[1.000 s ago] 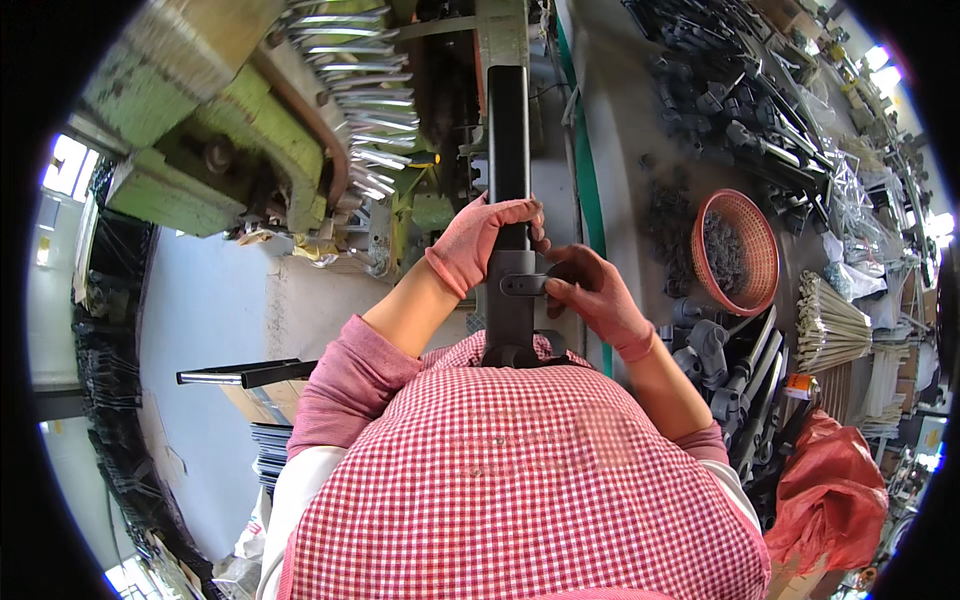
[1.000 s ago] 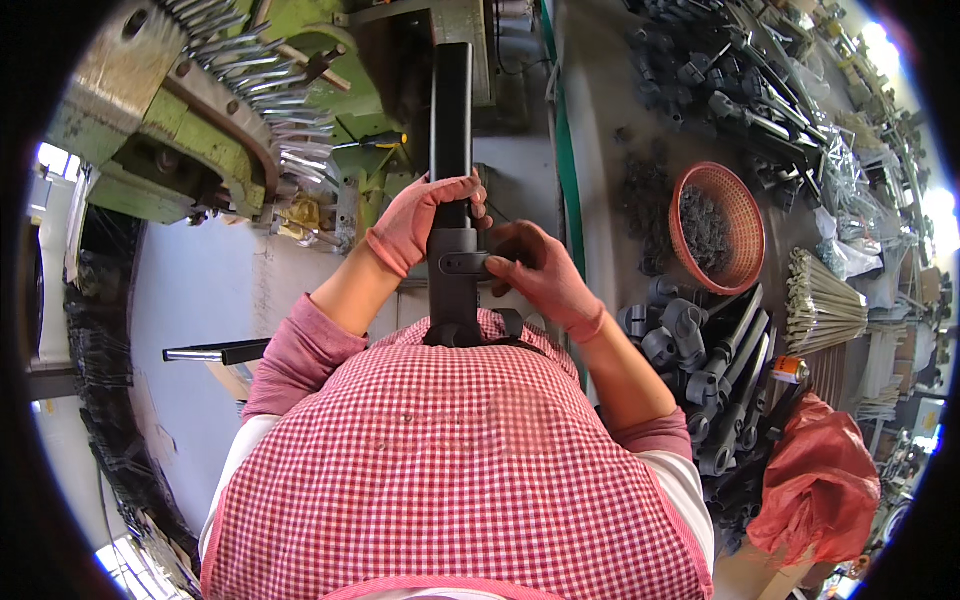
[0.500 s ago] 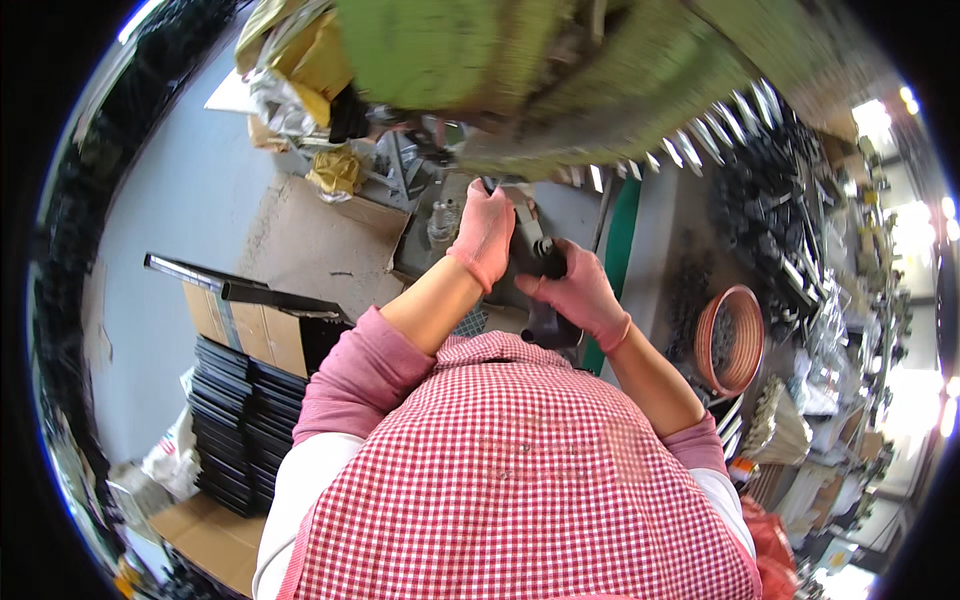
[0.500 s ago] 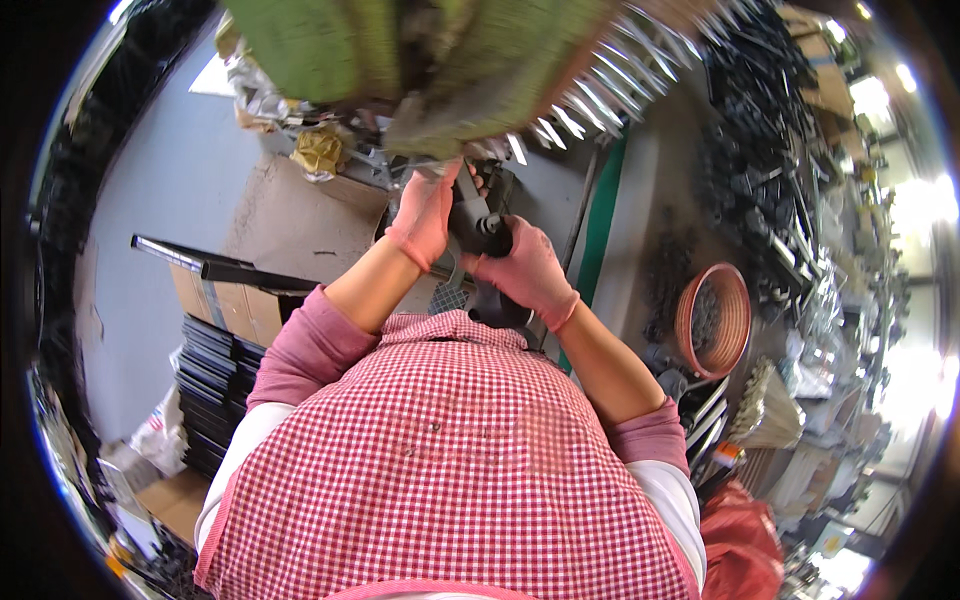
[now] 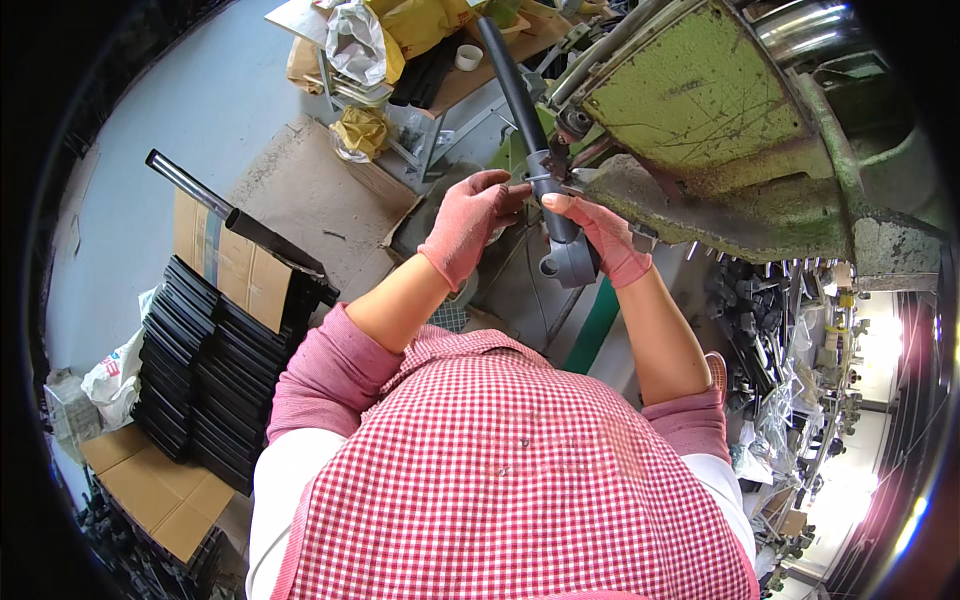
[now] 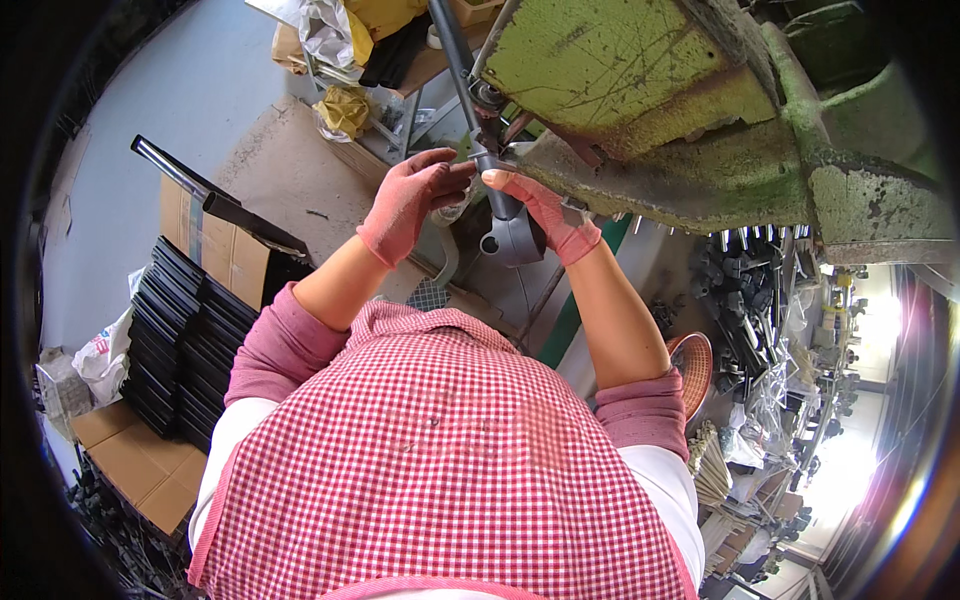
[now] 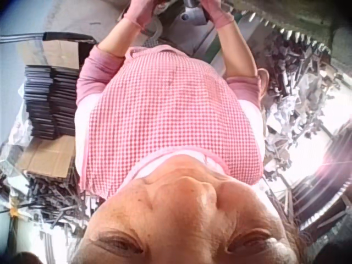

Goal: The person picks small black metal components from a red basket and attaches them to long metal rods using a press machine. The person handles each rod individually, aligns the parts, and operates the press to secure the components before placing the finished rods aside.

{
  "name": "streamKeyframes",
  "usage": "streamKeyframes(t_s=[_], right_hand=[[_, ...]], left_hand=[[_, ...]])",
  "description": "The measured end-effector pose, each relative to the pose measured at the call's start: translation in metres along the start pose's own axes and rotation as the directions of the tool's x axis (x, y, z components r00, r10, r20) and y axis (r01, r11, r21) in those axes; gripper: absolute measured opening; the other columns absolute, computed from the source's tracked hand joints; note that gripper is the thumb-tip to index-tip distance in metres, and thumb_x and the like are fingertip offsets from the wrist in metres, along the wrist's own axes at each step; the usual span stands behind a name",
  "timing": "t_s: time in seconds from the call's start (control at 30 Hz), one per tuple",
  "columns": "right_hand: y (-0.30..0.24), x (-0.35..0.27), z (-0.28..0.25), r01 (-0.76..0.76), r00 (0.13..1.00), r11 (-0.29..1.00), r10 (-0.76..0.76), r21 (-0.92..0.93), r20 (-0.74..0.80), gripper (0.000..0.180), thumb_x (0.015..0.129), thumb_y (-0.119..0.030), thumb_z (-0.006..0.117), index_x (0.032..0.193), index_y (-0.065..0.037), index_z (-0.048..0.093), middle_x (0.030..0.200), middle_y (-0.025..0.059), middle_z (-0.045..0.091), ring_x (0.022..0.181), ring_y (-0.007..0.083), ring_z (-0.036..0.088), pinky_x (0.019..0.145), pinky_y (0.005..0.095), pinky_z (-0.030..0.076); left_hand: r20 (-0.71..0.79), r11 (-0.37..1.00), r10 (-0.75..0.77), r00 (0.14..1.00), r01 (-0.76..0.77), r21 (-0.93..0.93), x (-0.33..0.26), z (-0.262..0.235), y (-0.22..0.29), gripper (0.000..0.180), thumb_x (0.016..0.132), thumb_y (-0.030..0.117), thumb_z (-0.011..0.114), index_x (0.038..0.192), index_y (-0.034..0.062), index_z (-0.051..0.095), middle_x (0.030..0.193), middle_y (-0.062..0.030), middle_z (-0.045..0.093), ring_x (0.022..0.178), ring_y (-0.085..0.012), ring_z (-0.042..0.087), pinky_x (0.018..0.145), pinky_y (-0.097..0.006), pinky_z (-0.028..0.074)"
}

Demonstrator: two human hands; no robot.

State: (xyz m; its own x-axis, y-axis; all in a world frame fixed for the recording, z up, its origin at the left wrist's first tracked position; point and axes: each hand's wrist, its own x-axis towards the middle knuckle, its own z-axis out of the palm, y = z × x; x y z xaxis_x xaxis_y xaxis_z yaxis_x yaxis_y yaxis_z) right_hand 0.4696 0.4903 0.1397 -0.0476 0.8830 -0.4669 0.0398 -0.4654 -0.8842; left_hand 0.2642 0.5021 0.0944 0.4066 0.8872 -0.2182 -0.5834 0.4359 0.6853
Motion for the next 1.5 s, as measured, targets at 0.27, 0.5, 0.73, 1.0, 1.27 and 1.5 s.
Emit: streamKeyframes(t_s=[0.27,0.5,0.73,1.0,1.27,1.5], right_hand=[[-0.009,-0.012,0.027,0.099,0.965,0.719,-0.238,-0.688,-0.111,0.053,0.076,-0.04,0.078,0.117,-0.008,0.065,0.101,0.0105,0.07,0.09,0.0202,0.067,0.082,0.0334,0.051],[0.003,-0.01,0.06,0.0,0.909,0.475,-0.367,-0.88,-0.198,0.057,0.068,-0.044,0.076,0.102,0.0,0.067,0.104,0.0218,0.068,0.1,0.0356,0.067,0.089,0.0429,0.052],[0.02,-0.01,0.049,0.07,0.889,0.574,-0.406,-0.816,-0.209,0.057,0.067,-0.043,0.08,0.108,-0.005,0.064,0.102,0.0198,0.069,0.097,0.0359,0.066,0.086,0.0423,0.051],[0.03,-0.007,0.045,0.089,0.879,0.534,-0.439,-0.841,-0.185,0.07,0.068,-0.047,0.077,0.114,0.002,0.057,0.108,0.021,0.067,0.102,0.0349,0.066,0.09,0.041,0.052],[0.011,-0.027,0.053,0.132,0.897,0.637,-0.402,-0.759,-0.181,0.064,0.07,-0.037,0.074,0.108,0.012,0.058,0.1,0.0292,0.067,0.095,0.039,0.067,0.086,0.04,0.053],[0.072,-0.08,-0.016,-0.044,0.954,0.943,-0.058,-0.33,-0.294,0.066,0.063,-0.03,0.081,0.107,0.008,0.049,0.094,0.0229,0.065,0.087,0.033,0.067,0.075,0.0399,0.053]], left_hand=[[0.104,0.955,-0.138,0.985,0.104,0.278,0.045,-0.013,0.028,0.038,0.097,0.042,0.061,0.111,0.0069,0.063,0.089,-0.0019,0.067,0.074,-0.0109,0.061,0.066,-0.025,0.049],[0.023,0.852,-0.31,0.95,0.267,0.451,0.097,-0.05,0.021,0.034,0.092,0.046,0.066,0.093,0.0122,0.067,0.076,0.0038,0.062,0.059,-0.0072,0.055,0.049,-0.022,0.041],[-0.066,0.85,-0.269,0.961,0.27,0.452,0.086,-0.044,0.03,0.034,0.087,0.044,0.073,0.096,0.0119,0.068,0.077,0.0046,0.058,0.069,-0.0092,0.058,0.058,-0.024,0.046],[-0.012,0.88,-0.224,0.974,0.208,0.428,0.081,-0.062,0.042,0.019,0.094,0.028,0.065,0.097,0.0101,0.062,0.074,0.0013,0.057,0.064,-0.0116,0.057,0.059,-0.027,0.051],[0.081,0.904,-0.209,0.975,0.161,0.396,0.117,-0.066,0.042,0.023,0.091,0.024,0.062,0.106,0.0066,0.064,0.087,-0.0038,0.064,0.077,-0.0161,0.063,0.067,-0.031,0.054],[-0.033,0.957,-0.247,0.968,0.249,0.147,0.129,-0.116,0.059,0.018,0.096,0.028,0.058,0.093,0.0101,0.061,0.072,-0.0013,0.055,0.071,-0.0167,0.055,0.074,-0.036,0.05]])
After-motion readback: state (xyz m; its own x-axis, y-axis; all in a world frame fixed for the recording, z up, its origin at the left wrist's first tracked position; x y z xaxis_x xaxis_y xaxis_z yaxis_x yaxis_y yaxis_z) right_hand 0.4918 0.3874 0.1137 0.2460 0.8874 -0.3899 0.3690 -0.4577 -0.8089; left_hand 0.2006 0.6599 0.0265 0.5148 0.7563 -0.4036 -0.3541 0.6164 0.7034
